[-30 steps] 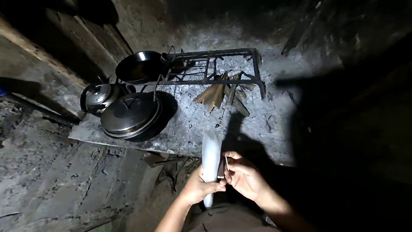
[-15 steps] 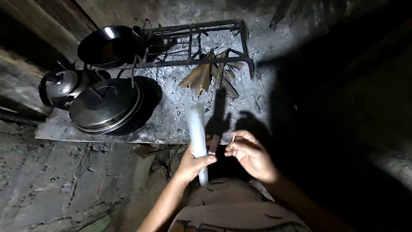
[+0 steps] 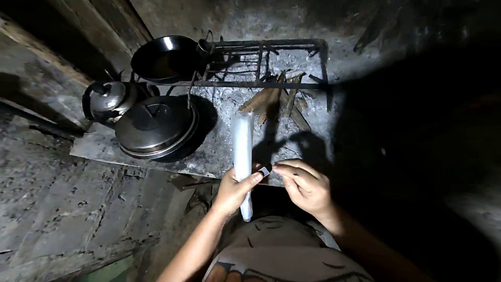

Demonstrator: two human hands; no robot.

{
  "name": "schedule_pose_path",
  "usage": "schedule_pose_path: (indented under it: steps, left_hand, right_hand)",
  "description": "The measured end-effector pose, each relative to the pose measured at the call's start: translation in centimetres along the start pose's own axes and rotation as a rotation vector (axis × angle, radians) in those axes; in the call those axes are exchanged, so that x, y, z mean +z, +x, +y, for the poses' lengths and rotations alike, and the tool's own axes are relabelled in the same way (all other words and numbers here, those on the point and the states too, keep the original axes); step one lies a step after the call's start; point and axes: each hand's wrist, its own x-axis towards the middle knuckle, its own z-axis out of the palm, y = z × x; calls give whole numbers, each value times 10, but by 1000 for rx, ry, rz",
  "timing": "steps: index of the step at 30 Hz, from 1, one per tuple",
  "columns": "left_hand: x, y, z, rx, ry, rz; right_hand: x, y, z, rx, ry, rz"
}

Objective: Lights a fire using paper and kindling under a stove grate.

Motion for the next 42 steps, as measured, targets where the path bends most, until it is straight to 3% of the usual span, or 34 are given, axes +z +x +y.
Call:
schedule_pose_path:
  steps: [7,10,13,19,22,26,28,30,35,42]
  left_hand:
    - [-1,8,3,-30,42,75]
    - [0,9,2,-42,25,82]
    - [1,11,1,-44,30,70]
    - [1,18,-2,-85,89,100]
    - [5,15,-2,-78,44,72]
    - [-3,19,-4,-121,72,96]
    - [-10,25,-5,-167,189,99]
    - [-19,36,-9,-199,470,92]
    - [-45,79,-26,-279,1156,64]
    - [-41,86,-6,-318,1428,30]
  right_hand:
    - [-33,37,-42,-103,-147,95]
    - [-1,3,-4,19,-140,28]
    - [13,-21,39,167,-224,109]
    - [-15,22,-17,4,-148,111]
    - [10,-10,23,134,-189,84]
    - [1,-24,57,230,-344,89]
    - [-4,-24,60,236,-387,80]
    - [-6,-25,66,262,-385,87]
    - [-10,-29,77,509,-289,123]
    - [-23,-14,73,990,-242,159]
